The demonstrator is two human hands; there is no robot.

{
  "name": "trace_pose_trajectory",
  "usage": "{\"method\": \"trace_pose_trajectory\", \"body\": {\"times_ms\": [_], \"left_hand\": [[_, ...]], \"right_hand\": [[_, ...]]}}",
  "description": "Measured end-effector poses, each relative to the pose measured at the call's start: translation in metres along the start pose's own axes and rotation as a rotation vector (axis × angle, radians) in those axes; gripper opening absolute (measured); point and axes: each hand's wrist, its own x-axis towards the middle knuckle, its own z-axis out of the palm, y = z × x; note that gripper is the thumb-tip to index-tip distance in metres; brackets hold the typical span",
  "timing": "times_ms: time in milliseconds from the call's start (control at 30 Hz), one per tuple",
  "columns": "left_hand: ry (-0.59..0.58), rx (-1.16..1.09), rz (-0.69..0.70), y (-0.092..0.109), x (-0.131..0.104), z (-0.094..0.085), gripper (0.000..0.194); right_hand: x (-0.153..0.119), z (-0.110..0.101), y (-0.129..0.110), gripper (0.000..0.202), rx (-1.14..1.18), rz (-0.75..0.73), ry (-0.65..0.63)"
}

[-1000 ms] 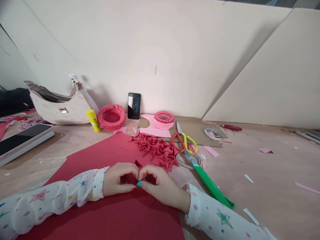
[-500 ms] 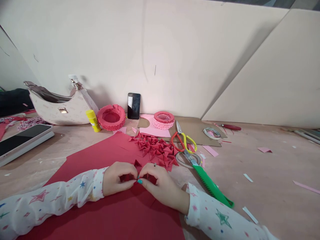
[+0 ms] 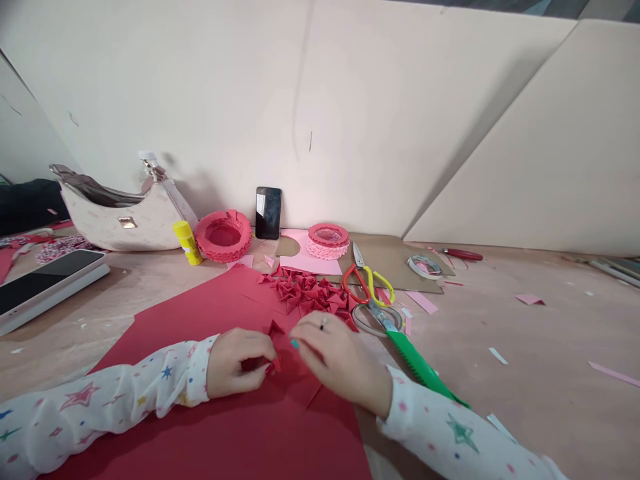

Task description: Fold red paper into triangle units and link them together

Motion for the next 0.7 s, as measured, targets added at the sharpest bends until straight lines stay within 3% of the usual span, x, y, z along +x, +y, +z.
{"method": "trace_pose_trajectory", "body": {"times_ms": [100, 233, 367, 567, 700], "left_hand": [[-0.001, -0.014, -0.006, -0.002, 0.0, 0.001, 0.013], [0.035, -0.044, -0.007, -0.007, -0.001, 0.004, 0.011], [0.052, -0.067, -0.022, -0.009, -0.002, 0.006, 0.012], [0.099, -0.232, -0.06, -0.003, 0.004, -0.001, 0.017], [0.054, -0.29, -0.011, 0.001, 0.006, -0.006, 0.016]], "right_hand": [[0.007, -0.015, 0.017, 0.019, -0.22, 0.165, 0.083], [0.007, -0.021, 0.04, 0.011, -0.375, 0.298, -0.064], [0.007, -0.02, 0.049, 0.015, -0.23, 0.346, -0.16], [0.01, -0.017, 0.027, 0.011, 0.187, 0.323, 0.086], [0.005, 0.001, 0.004, 0.007, 0.417, 0.359, 0.121]]}}
